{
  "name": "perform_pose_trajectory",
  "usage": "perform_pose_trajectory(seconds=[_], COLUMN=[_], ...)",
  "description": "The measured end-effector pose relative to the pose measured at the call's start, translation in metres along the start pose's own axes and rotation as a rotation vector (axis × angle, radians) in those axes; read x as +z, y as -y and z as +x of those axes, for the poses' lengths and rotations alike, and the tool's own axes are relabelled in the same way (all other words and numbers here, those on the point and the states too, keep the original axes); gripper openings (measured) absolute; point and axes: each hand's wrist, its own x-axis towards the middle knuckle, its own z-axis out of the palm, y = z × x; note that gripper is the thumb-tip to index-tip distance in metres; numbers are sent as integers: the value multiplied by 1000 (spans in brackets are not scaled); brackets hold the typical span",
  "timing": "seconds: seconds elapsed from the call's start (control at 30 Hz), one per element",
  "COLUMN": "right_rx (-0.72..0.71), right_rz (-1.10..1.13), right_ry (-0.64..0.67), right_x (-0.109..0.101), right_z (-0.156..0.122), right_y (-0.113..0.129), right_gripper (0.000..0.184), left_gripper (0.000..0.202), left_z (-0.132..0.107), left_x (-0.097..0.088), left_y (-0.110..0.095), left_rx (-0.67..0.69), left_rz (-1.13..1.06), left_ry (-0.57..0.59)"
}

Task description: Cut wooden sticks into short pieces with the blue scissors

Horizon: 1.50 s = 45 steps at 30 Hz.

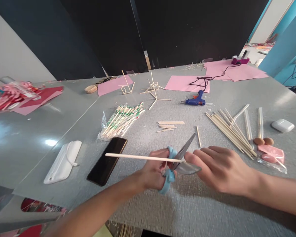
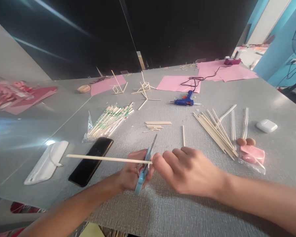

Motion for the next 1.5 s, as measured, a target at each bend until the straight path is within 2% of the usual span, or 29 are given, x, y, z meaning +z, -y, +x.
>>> perform_pose_trajectory(seconds=[0.1, 0.2, 0.27, 0.37, 0.4, 0.47, 0.57, 0.7, 0.8, 0.93, 1.03, 1.13, 1.23, 1.3, 1.43, 1.5], right_rx=[127, 310, 405, 417, 408, 388, 344, 188, 79, 46, 30, 3, -36, -39, 16, 45], right_rz=[478, 994, 1258, 1548, 1605, 1633, 1387, 794, 537, 340, 164, -3, -174, -267, -355, -286], right_ry=[207, 475, 649, 903, 942, 906, 691, 388, 246, 184, 158, 69, -20, -36, -17, 9], right_x=[-9, -21, -25, -21, -18, -15, -15, -14, -7, -2, -3, -4, -2, -1, 3, 5], right_z=[6, 15, 19, 21, 21, 18, 13, 2, -4, -6, -4, -3, -1, 1, 3, 3], right_y=[-2, -6, -11, -16, -16, -13, -1, 18, 22, 18, 14, 10, 4, -1, -7, -8], right_gripper=[28, 30, 32, 31, 32, 31, 29, 29, 27, 28, 31, 31, 27, 24, 28, 30], left_gripper=[25, 20, 15, 19, 20, 21, 19, 11, 22, 28, 26, 20, 20, 22, 21, 19], left_z=[3, 6, 6, 4, 3, 2, 1, 3, 6, 9, 9, 6, 4, 3, 1, 1], left_x=[-7, -16, -20, -22, -22, -21, -19, -18, -18, -15, -10, -4, 5, 10, 16, 14], left_y=[6, 12, 15, 15, 15, 15, 17, 17, 12, 2, -4, -7, -11, -18, -31, -29], left_rx=[36, 149, 233, 312, 319, 317, 301, 310, 267, 139, 54, -21, -75, -169, -405, -422], left_rz=[8, 74, 124, 147, 136, 109, 112, 90, 30, -30, -29, -31, -98, -181, -346, -350], left_ry=[-127, -80, -49, -23, -6, 13, -43, -46, -29, -35, -63, -49, -107, -129, -93, -86])
